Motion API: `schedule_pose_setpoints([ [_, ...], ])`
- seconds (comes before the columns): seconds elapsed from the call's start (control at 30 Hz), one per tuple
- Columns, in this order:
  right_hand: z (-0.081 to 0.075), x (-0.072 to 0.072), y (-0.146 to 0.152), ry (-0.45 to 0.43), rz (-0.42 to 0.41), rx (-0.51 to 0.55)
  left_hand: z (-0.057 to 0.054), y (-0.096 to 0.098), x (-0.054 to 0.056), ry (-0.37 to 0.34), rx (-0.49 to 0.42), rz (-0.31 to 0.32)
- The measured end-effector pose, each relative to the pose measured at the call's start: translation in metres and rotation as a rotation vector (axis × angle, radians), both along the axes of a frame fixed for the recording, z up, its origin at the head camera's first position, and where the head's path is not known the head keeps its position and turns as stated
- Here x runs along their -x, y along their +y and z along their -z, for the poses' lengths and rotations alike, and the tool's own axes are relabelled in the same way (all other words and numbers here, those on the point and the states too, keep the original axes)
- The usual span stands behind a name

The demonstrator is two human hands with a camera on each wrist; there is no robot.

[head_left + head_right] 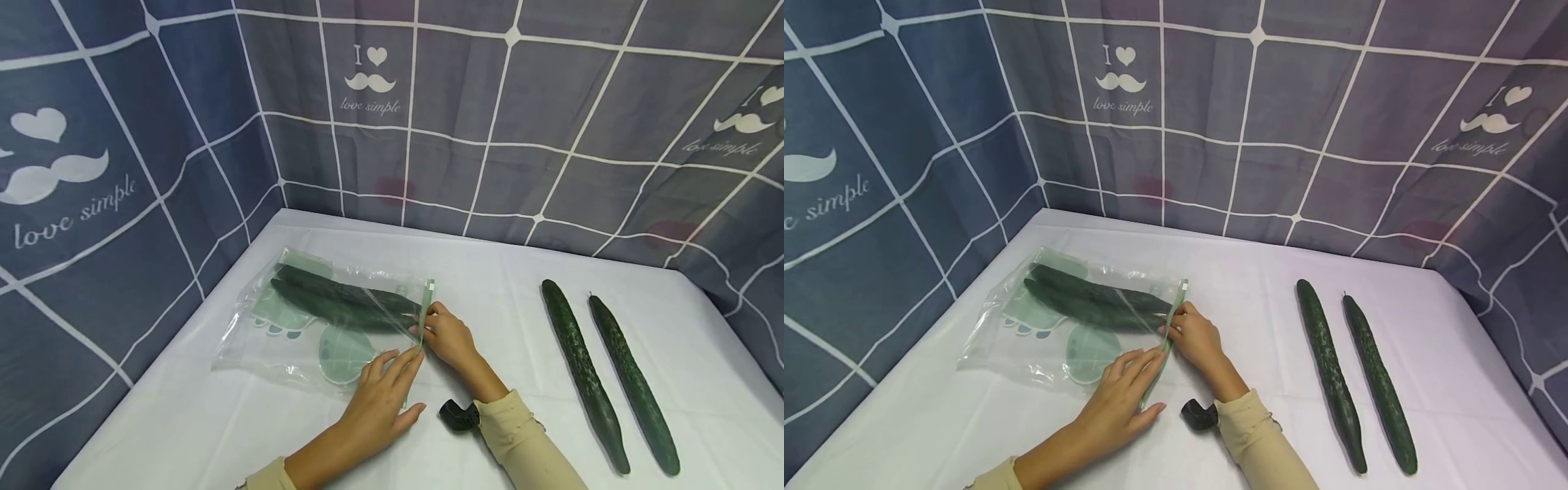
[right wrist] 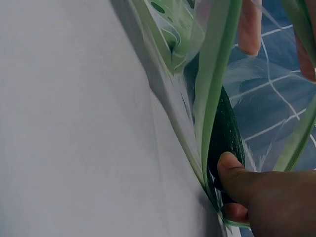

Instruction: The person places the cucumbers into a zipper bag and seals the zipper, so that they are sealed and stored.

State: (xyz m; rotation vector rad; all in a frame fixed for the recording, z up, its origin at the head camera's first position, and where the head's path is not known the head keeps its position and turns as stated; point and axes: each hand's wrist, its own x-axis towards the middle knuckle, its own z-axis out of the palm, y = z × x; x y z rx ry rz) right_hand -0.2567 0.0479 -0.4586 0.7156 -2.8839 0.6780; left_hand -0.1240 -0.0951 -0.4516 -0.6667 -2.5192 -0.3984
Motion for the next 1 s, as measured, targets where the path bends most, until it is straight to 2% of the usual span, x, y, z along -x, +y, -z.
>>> schedule_pose_setpoints([
  [0.1,-0.002,0.000,0.001,-0.005,0.031,0.003,-0.002,0.002,0.001,-0.002,0.013,0.004],
  [0.17,-0.002,0.000,0.003,-0.007,0.036,0.010,-0.003,0.003,0.001,-0.028,0.030,0.006],
  [0.3,-0.004,0.002,0.005,-0.025,0.036,0.028,-0.005,0.001,0.000,-0.108,0.056,0.012],
  [0.47,-0.006,0.005,0.010,-0.058,0.025,0.064,-0.003,-0.003,-0.002,-0.210,0.048,0.045],
  [0.67,-0.006,0.008,0.022,-0.133,-0.030,0.166,-0.003,-0.005,0.000,-0.223,0.067,0.084],
  [0.83,-0.005,0.000,0.041,-0.247,-0.061,0.251,-0.004,-0.010,0.001,-0.226,0.074,0.104],
  [1.0,-0.008,-0.015,0.061,-0.315,-0.039,0.259,-0.003,-0.014,0.000,-0.282,0.003,0.100],
])
